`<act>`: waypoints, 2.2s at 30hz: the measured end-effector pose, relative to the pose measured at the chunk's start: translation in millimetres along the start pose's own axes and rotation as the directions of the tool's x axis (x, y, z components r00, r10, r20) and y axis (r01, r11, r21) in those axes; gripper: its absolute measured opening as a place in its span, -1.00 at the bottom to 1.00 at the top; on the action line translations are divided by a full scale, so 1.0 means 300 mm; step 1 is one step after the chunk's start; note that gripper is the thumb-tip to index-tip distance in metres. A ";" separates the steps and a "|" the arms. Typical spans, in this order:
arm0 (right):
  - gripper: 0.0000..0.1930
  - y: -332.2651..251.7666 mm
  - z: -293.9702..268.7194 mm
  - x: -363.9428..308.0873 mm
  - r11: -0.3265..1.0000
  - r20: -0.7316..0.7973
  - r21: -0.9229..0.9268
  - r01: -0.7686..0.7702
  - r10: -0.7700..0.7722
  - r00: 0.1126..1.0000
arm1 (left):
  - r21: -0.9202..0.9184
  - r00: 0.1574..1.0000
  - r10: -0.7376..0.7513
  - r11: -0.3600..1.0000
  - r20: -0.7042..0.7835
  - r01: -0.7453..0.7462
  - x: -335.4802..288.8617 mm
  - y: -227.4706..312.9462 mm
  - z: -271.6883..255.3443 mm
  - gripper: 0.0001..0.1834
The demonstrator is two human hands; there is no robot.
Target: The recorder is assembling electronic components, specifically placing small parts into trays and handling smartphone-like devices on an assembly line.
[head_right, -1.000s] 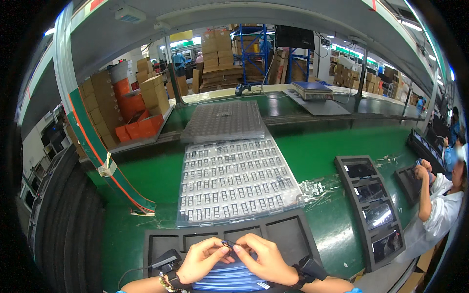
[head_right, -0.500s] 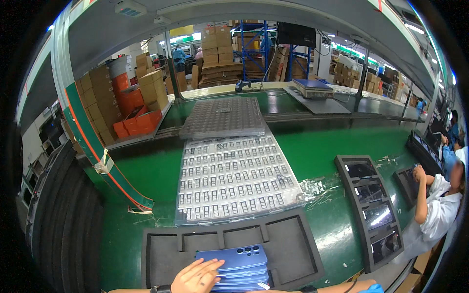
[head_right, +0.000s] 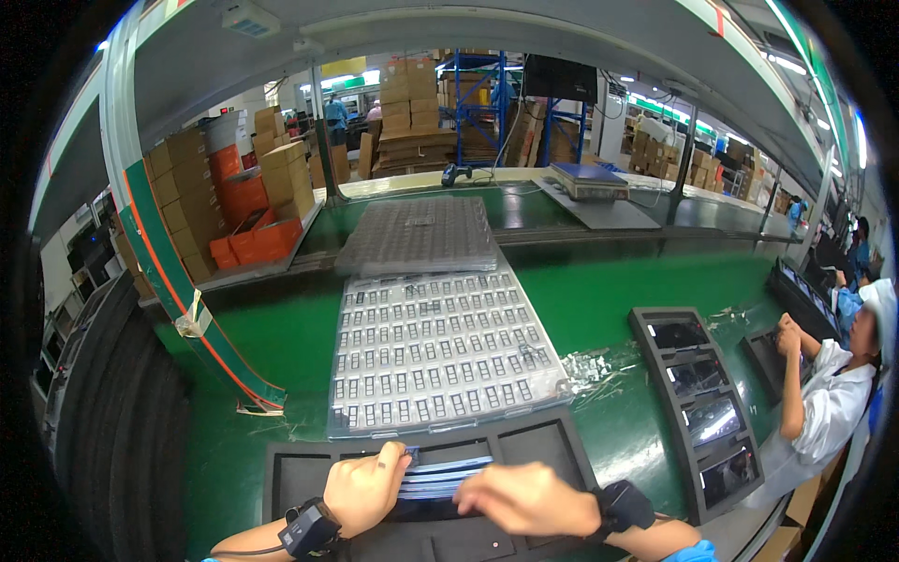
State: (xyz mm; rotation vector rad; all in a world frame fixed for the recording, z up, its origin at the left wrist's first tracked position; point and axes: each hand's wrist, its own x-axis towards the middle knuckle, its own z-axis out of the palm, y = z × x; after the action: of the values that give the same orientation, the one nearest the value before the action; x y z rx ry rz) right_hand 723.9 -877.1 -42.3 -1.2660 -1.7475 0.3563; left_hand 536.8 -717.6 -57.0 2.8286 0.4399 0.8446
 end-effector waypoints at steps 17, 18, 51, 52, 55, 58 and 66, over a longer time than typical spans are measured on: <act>-0.80 0.160 0.003 -0.024 0.992 -0.368 0.083 -0.094 0.118 0.922 | -0.223 0.997 -0.032 0.975 -0.064 0.017 -0.038 -0.014 0.006 -0.83; -0.80 0.147 -0.012 -0.020 0.992 -0.364 0.080 -0.097 0.120 0.924 | -0.209 0.995 -0.093 0.973 0.030 0.097 -0.044 -0.005 -0.001 -0.79; -0.64 0.061 -0.070 0.023 0.792 0.046 -0.589 0.157 -0.161 0.986 | -0.214 0.990 0.014 0.976 -0.137 -0.044 -0.041 -0.052 0.039 -0.85; -0.66 0.063 -0.072 0.015 0.771 0.046 -0.611 0.177 -0.189 0.981 | -0.213 0.991 0.014 0.976 -0.135 -0.043 -0.041 -0.052 0.039 -0.85; -0.73 0.075 -0.077 0.005 0.722 0.053 -0.655 0.221 -0.247 0.968 | -0.218 0.990 0.012 0.975 -0.144 -0.043 -0.037 -0.050 0.038 -0.84; -0.81 0.090 -0.067 0.005 0.661 0.092 -0.694 0.285 -0.311 0.946 | -0.210 0.989 0.006 0.977 -0.147 -0.037 -0.037 -0.052 0.036 -0.84; -0.83 0.102 -0.039 -0.007 0.701 0.101 -0.656 0.279 -0.285 0.953 | -0.233 0.983 0.033 0.970 -0.179 -0.075 -0.034 -0.039 0.033 -0.85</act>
State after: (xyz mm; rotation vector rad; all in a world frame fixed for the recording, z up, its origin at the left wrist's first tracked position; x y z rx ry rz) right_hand 751.7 -868.7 -57.9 -1.4294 -2.1137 -0.5152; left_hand 531.5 -710.3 -73.2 2.5673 0.2627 1.0818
